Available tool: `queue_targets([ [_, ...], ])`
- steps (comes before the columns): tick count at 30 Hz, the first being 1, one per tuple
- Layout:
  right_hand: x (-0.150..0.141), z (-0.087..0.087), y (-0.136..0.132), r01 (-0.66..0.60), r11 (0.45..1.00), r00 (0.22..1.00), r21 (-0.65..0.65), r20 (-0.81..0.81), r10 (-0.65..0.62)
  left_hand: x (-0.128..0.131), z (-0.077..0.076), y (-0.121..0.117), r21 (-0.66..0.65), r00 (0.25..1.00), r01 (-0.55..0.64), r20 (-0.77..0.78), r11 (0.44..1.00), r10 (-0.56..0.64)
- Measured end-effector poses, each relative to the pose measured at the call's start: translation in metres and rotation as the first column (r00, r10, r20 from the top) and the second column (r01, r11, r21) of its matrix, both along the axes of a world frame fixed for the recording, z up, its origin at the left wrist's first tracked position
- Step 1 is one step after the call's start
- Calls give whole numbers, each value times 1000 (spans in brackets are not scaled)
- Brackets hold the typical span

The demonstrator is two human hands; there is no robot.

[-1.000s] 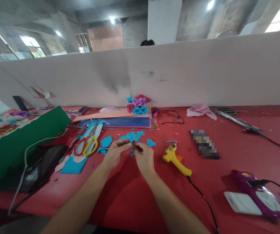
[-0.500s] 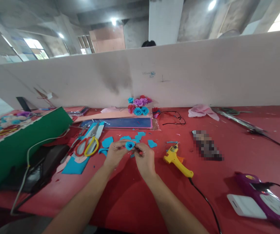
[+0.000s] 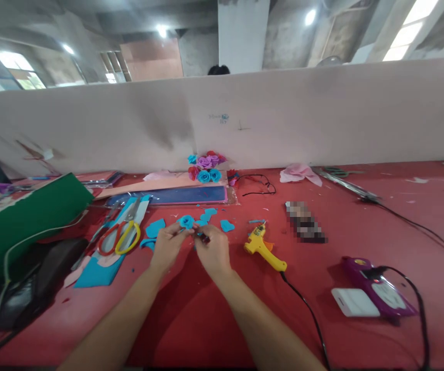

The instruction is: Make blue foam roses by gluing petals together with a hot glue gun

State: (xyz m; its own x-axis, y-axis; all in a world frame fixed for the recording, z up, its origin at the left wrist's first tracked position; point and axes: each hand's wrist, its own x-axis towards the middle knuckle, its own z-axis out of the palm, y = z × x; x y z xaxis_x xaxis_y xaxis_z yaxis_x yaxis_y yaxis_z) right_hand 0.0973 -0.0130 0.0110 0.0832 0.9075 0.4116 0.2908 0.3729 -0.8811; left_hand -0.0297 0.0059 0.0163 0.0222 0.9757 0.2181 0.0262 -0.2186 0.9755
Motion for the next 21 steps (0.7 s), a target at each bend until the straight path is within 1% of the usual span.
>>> queue_targets([
  [3, 1, 3, 0, 12, 1000, 999, -25, -35, -13, -2, 4, 1, -26, 999, -42, -1, 999, 42],
  [5, 4, 5, 2, 15, 998, 995, -67, -96, -21, -3, 5, 2, -24, 999, -52, -10, 998, 51],
  [7, 8, 7, 5, 9, 994, 984, -110, -175, -28, -4, 4, 4, 7, 997, -54, -56, 999, 54],
  [10, 16, 11, 9, 10, 988, 962, -152, -269, -51, -7, -1, 7, 111, 982, -49, -178, 993, 69],
  [13, 22, 18, 9, 20, 981, 929, -193, -358, -89, -10, -6, 9, 242, 953, -16, -290, 970, 88],
  [15, 25, 24, 8, -10, 982, 906, -191, -418, -72, -10, -8, 9, 304, 929, -4, -353, 953, 116],
  [16, 26, 26, 7, -27, 985, 902, -169, -428, -49, -10, -8, 9, 327, 915, -1, -380, 945, 132],
  [18, 29, 30, 5, -74, 991, 919, -110, -393, 25, -10, -7, 8, 356, 890, 3, -428, 934, 160],
  [21, 30, 31, 5, -143, 987, 959, -72, -258, 120, -10, -4, 7, 388, 864, 17, -470, 921, 182],
])
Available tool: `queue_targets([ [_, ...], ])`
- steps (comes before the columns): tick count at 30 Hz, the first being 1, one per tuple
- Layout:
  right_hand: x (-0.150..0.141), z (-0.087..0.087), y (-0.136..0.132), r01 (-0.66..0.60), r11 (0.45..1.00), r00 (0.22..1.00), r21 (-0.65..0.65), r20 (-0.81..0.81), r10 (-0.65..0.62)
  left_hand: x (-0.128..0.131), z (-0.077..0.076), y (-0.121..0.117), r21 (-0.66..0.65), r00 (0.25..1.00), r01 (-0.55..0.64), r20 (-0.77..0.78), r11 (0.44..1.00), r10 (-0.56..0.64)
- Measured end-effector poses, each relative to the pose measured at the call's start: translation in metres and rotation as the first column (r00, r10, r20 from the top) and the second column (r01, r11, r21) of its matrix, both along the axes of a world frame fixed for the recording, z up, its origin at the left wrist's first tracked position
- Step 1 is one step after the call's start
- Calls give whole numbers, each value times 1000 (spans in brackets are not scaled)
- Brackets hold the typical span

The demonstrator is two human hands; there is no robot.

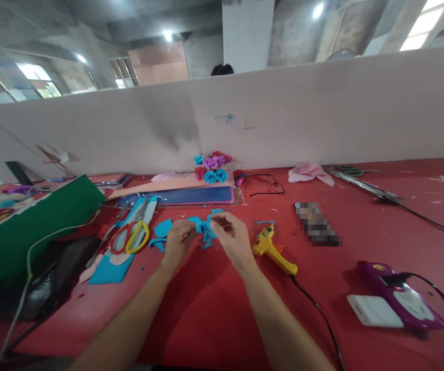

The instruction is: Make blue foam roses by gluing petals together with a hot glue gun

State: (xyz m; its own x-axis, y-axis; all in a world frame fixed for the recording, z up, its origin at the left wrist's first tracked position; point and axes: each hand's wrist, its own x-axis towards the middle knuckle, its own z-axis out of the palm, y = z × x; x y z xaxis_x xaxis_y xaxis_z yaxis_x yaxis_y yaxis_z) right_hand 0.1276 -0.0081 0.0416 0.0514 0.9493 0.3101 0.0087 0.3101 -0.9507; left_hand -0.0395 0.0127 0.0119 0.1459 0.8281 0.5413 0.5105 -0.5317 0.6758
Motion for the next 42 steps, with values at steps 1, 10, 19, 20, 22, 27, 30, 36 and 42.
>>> queue_targets([
  [1, 0, -1, 0, -11, 1000, 999, -2, 41, 11, 0, 1, 0, 12, 1000, 0, -10, 1000, 0],
  [10, -2, -5, 2, 43, 999, 979, 22, 197, -47, -1, 1, 0, 37, 996, -5, -91, 999, 8],
  [19, -9, -3, 2, -88, 983, 987, -160, -149, 64, -1, -2, 1, -9, 994, 86, 74, 996, -85],
  [20, -10, -3, 2, -108, 978, 979, -177, -192, 74, -1, -2, 2, -12, 990, 108, 93, 994, -106],
  [22, -11, -2, 1, -139, 967, 964, -215, -253, 82, -1, -3, 3, -6, 983, 140, 117, 990, -138],
  [27, -10, -1, 0, -160, 953, 952, -258, -297, 79, -1, -6, 4, -2, 976, 178, 129, 984, -176],
  [30, -10, -3, 1, -101, 973, 973, -207, -227, 53, 0, -7, 5, -5, 974, 182, 140, 983, -180],
  [36, -9, -9, 3, -44, 989, 999, -140, -15, 42, 0, -8, 4, -42, 980, 121, 161, 992, -113],
  [42, -9, -11, 4, -41, 994, 999, -101, 21, 43, 0, -6, 4, -80, 974, 98, 213, 992, -79],
])
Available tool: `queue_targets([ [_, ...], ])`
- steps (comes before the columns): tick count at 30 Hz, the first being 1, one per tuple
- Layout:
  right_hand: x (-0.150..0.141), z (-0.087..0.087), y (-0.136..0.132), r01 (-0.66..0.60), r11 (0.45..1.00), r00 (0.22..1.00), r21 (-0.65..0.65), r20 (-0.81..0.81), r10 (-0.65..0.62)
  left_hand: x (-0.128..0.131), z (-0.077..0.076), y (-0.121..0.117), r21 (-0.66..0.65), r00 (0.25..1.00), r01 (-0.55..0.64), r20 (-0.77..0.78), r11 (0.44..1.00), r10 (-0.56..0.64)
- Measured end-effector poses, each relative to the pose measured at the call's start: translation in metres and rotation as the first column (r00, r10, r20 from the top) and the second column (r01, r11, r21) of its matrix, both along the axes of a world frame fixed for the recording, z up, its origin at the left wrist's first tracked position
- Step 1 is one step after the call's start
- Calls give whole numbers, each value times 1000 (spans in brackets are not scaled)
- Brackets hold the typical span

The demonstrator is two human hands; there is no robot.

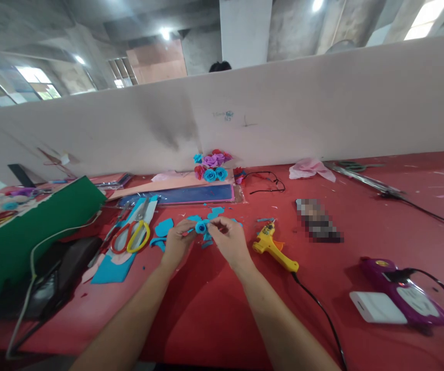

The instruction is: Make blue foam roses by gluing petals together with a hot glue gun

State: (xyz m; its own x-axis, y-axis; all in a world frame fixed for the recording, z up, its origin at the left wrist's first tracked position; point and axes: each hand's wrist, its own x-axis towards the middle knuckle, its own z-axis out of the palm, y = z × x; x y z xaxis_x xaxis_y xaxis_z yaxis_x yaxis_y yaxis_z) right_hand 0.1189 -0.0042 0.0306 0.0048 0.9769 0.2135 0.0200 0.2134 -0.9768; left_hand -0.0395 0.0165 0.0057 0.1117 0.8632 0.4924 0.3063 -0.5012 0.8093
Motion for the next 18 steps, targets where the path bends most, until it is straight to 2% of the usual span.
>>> queue_targets([
  [7, 0, 7, -4, 8, 999, 995, -35, -100, -11, 0, 6, -2, -101, 993, 1, 118, 995, 11],
  [11, -4, 10, -7, -24, 1000, 985, -11, -171, 21, 2, 8, -4, -145, 991, -4, 130, 989, 23],
  [14, -5, 11, -8, -58, 998, 980, -14, -194, 54, 3, 6, -3, -127, 994, -1, 106, 992, 15],
  [18, -2, 13, -7, -67, 997, 983, -46, -175, 58, 4, 1, -2, -42, 1000, 5, 28, 999, -4],
])
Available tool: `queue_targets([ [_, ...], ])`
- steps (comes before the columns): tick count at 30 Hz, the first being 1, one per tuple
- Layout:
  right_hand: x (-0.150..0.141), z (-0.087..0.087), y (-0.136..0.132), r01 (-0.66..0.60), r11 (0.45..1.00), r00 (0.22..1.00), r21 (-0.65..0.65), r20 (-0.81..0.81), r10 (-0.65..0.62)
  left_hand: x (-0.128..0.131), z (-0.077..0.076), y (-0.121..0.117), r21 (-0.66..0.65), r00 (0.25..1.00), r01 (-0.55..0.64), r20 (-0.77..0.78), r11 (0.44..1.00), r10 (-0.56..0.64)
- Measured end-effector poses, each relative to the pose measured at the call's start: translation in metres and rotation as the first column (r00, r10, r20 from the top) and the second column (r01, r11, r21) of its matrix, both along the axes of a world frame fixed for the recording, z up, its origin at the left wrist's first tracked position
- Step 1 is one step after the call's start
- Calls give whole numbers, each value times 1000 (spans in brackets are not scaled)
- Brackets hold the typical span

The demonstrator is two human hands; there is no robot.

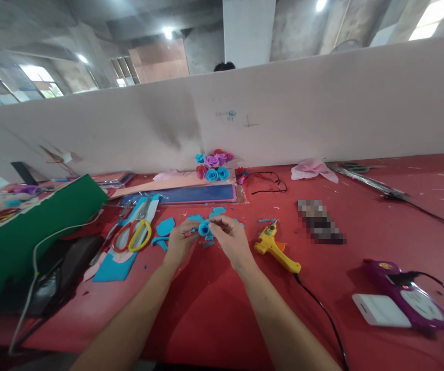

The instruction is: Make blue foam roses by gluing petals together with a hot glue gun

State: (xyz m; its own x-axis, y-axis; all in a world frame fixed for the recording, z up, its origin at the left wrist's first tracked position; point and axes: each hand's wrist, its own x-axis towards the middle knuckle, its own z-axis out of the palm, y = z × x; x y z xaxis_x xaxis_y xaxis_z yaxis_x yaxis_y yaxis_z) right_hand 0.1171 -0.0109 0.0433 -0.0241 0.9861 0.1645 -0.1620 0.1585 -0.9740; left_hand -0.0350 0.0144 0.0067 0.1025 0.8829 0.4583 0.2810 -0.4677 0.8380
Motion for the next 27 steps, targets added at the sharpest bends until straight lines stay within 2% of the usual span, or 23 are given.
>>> queue_targets([
  [6, 9, -1, 5, 6, 1000, 982, 1, 189, -6, -3, 0, 1, 138, 979, -10, -200, 990, 38],
  [14, 13, -7, 9, -7, 993, 931, 121, 363, -38, -9, 7, 3, 197, 956, 28, -291, 980, 31],
  [19, 11, -5, 8, 5, 992, 933, 129, 355, -51, -10, 7, 3, 197, 938, 51, -345, 979, 20],
  [27, 8, -5, 6, -18, 1000, 971, 13, 239, 15, -10, 10, 1, 192, 935, 61, -356, 980, 12],
])
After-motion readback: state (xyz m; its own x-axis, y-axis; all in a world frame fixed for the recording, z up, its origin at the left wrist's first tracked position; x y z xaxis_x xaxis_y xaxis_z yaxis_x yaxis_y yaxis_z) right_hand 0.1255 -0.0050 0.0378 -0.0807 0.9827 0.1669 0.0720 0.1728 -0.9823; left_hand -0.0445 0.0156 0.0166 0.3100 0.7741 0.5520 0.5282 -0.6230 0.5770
